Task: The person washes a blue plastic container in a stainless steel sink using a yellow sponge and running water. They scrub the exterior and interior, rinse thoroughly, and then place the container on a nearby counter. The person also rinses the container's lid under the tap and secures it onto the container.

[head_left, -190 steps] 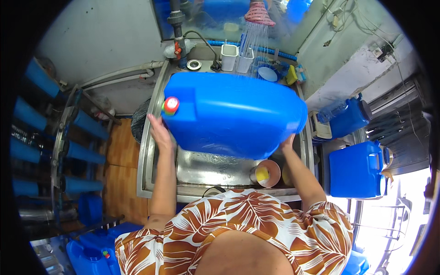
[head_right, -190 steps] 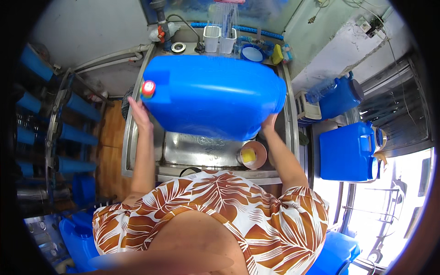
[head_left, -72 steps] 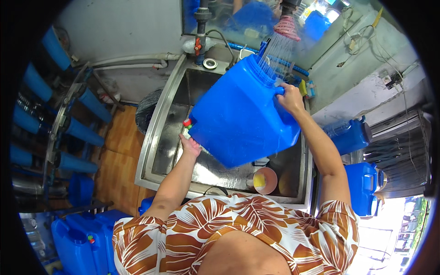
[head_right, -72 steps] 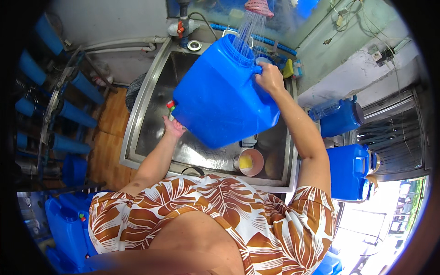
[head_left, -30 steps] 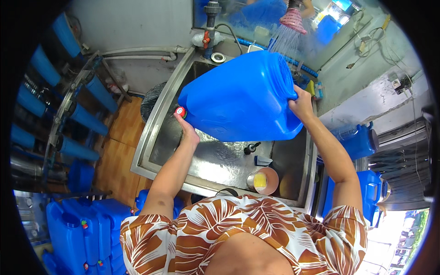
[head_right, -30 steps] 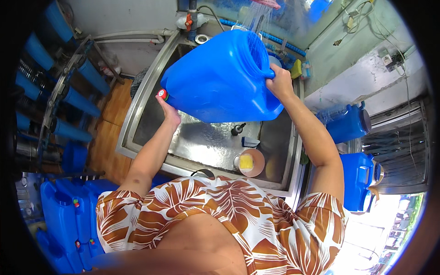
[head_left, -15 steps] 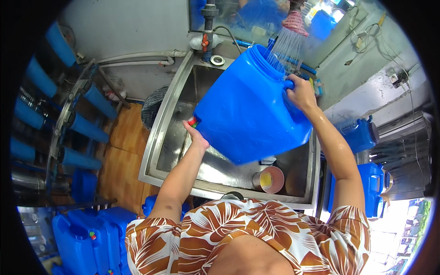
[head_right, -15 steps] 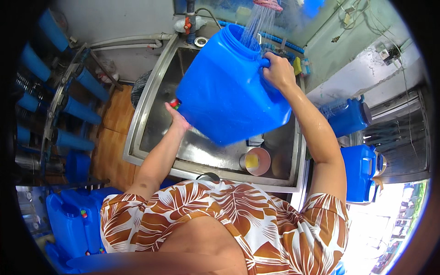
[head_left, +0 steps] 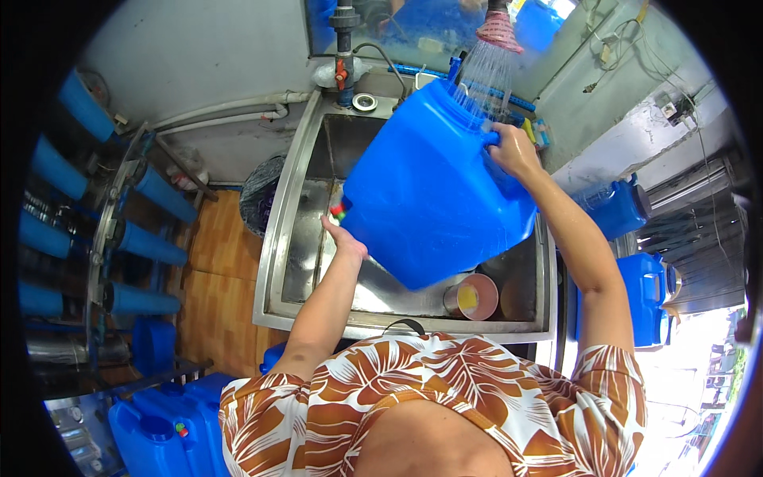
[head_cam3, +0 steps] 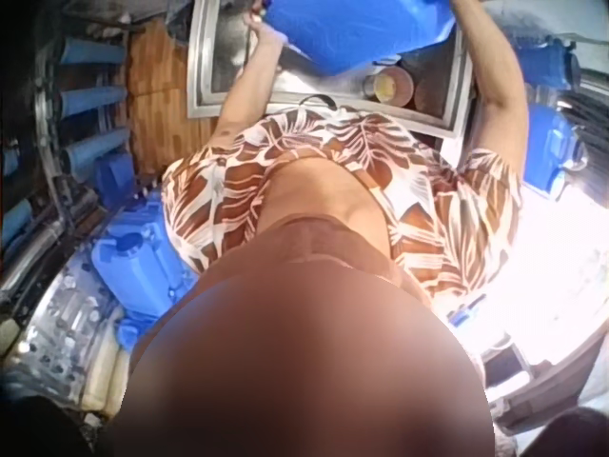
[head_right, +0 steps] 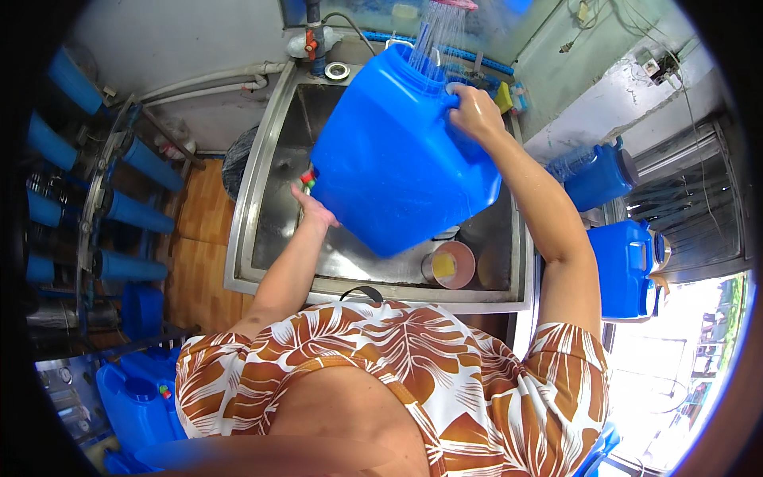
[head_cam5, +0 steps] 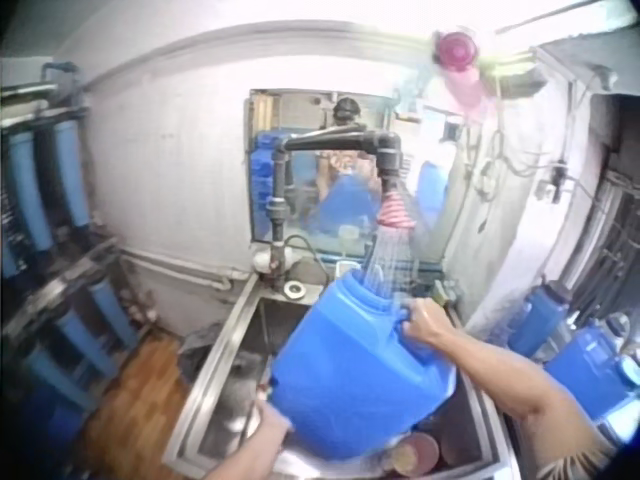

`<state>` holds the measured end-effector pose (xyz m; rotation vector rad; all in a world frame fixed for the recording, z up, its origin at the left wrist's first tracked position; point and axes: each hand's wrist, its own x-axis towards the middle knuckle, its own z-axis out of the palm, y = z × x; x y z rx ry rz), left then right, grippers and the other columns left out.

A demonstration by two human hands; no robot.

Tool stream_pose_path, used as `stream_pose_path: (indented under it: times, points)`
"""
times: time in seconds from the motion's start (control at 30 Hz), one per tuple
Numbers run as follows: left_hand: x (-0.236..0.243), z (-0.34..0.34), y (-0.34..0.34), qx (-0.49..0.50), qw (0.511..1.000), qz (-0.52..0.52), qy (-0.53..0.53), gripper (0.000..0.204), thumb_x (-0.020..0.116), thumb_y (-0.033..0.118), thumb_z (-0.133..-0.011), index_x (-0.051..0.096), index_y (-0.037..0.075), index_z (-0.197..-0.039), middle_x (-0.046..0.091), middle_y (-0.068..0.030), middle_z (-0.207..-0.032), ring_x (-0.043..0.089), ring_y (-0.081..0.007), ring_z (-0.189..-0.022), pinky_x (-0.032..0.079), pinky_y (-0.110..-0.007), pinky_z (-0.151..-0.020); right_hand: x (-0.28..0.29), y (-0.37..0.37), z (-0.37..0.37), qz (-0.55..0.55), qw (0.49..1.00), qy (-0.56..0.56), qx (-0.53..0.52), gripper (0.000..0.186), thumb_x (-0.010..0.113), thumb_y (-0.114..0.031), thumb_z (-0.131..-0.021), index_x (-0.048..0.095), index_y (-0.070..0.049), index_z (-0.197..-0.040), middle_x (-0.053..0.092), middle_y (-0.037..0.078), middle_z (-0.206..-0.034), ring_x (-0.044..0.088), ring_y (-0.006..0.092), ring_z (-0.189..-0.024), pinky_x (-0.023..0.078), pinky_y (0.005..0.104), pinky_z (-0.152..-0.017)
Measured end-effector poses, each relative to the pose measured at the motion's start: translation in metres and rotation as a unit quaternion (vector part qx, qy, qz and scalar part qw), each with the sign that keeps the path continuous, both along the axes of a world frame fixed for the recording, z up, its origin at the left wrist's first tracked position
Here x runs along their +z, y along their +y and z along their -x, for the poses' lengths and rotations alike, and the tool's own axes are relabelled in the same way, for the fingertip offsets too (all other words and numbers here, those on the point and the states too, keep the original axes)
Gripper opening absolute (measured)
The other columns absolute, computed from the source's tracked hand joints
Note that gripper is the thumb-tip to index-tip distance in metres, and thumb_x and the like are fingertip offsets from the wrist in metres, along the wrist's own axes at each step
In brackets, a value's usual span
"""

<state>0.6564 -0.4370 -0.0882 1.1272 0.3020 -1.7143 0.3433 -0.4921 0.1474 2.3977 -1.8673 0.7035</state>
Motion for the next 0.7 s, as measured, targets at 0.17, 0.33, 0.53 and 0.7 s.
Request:
stream_pose_path:
  times: [0.17,0.33,0.53,0.7]
  points:
    - [-0.004,0.004,-0.001,0.115,0.978,0.169,-0.052,0.108,0.021,0.091,-0.076,0.035,0.011,-0.147,0.039,-0.0088,-0.151,0.037,-0.0298,-0.135,0.024,-0.047,-0.114,-0.004,-0.004,0.002,-0.069,0.996,-0.018,-0.056,0.033,0.060,-0.013,-0.072,0.068,-0.011,-0.104,0.068,0.021,-0.093,0.064,0.0410,-0.088,0.052,0.0484,-0.080]
    - [-0.001,0.008,0.003,0.083,0.993,-0.006,0.081,0.114,0.021,0.093,-0.073,0.032,0.009,-0.149,0.034,-0.0094,-0.153,0.033,-0.0291,-0.139,0.021,-0.043,-0.116,-0.004,0.004,0.009,0.027,1.000,0.002,-0.008,0.032,0.061,-0.013,-0.072,0.069,-0.014,-0.103,0.066,0.024,-0.088,0.064,0.0403,-0.087,0.050,0.0505,-0.076]
    - [-0.024,0.002,0.002,0.090,0.995,0.033,-0.009,0.117,0.018,0.095,-0.071,0.037,0.009,-0.146,0.040,-0.0107,-0.149,0.030,-0.0270,-0.140,0.016,-0.041,-0.117,-0.002,0.005,0.007,-0.023,0.999,-0.034,-0.017,0.028,0.062,-0.013,-0.072,0.067,-0.011,-0.099,0.067,0.021,-0.088,0.064,0.0410,-0.087,0.051,0.0497,-0.077]
    - [-0.069,-0.009,0.002,0.128,0.991,-0.037,0.001,0.116,0.018,0.095,-0.071,0.040,0.007,-0.144,0.046,-0.0100,-0.144,0.036,-0.0225,-0.136,0.019,-0.043,-0.116,-0.007,-0.003,0.009,-0.012,0.995,0.035,0.089,0.034,0.063,-0.014,-0.071,0.069,-0.017,-0.104,0.066,0.022,-0.083,0.064,0.0411,-0.083,0.052,0.0480,-0.077]
